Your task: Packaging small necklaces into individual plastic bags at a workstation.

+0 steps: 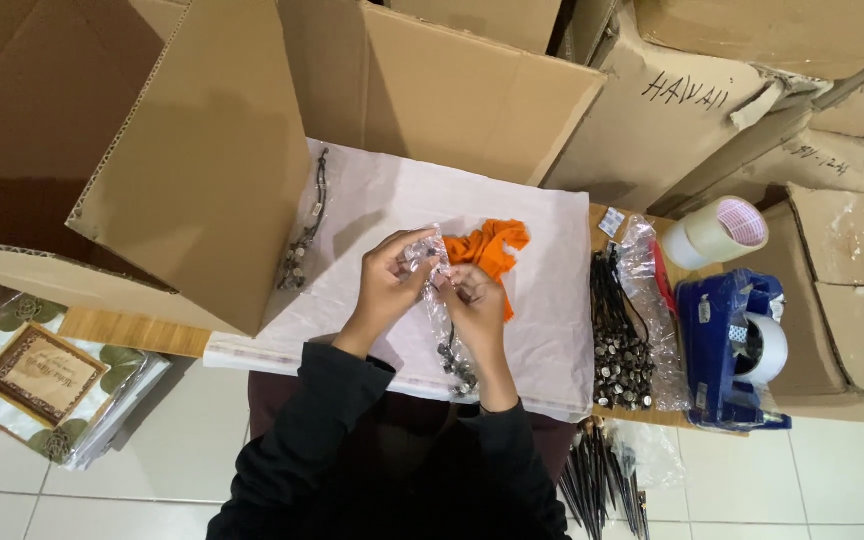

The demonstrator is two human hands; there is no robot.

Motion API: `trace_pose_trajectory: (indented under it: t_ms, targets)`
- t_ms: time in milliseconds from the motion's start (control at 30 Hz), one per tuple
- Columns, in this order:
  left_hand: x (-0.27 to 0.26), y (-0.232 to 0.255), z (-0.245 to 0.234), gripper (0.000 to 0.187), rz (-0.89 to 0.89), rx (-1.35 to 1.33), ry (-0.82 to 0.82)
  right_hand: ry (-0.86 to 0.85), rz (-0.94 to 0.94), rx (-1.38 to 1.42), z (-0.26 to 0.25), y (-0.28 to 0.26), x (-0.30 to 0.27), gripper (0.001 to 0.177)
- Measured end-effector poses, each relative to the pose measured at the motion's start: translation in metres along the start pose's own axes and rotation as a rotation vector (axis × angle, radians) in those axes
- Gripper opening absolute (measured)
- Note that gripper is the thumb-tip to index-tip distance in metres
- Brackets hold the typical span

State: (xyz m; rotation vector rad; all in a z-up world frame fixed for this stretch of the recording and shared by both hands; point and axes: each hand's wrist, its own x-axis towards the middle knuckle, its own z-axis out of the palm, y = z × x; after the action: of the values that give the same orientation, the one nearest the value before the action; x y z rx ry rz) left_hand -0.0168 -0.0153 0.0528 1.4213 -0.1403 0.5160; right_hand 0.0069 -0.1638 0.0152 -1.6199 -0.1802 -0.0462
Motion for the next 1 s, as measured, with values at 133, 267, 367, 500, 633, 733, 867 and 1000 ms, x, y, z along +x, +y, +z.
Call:
trace_pose_trajectory:
  t_ms: [133, 267, 367, 500, 633, 733, 867, 1000]
  targets:
    - [-0.001, -0.004, 0.001, 0.042, 0.001, -0.037, 0.007, -0.036, 0.028, 0.039, -0.003, 0.009, 0.002, 0.021]
    - [0.001, -0.005, 0.000, 0.040, 0.025, -0.079, 0.035, -0.129, 0.033, 0.073, -0.004, 0.018, 0.003, 0.015]
    - [0.000, -0.005, -0.001, 0.039, 0.016, -0.090, 0.043, -0.175, 0.026, 0.078, -0.006, 0.008, 0.003, 0.020]
    - [0.000, 0.002, 0.001, 0.036, 0.022, -0.057, 0.067, -0.227, 0.072, 0.077, -0.014, 0.022, 0.001, 0.027]
    - [0.003, -0.025, -0.003, 0.038, -0.057, -0.105, 0.191, -0.391, 0.156, 0.085, -0.021, -0.016, -0.021, 0.016]
    - [0.007, -0.040, -0.007, 0.043, -0.065, -0.140, 0.245, -0.514, 0.176, 0.044, -0.030, -0.012, -0.029, 0.029]
    - [0.010, -0.063, -0.010, 0.055, -0.039, -0.171, 0.364, -0.536, 0.161, 0.034, -0.039, 0.007, -0.034, 0.040]
    - [0.010, -0.057, -0.008, 0.059, -0.075, -0.306, 0.388, -0.345, 0.147, 0.049, -0.034, 0.038, -0.028, 0.035]
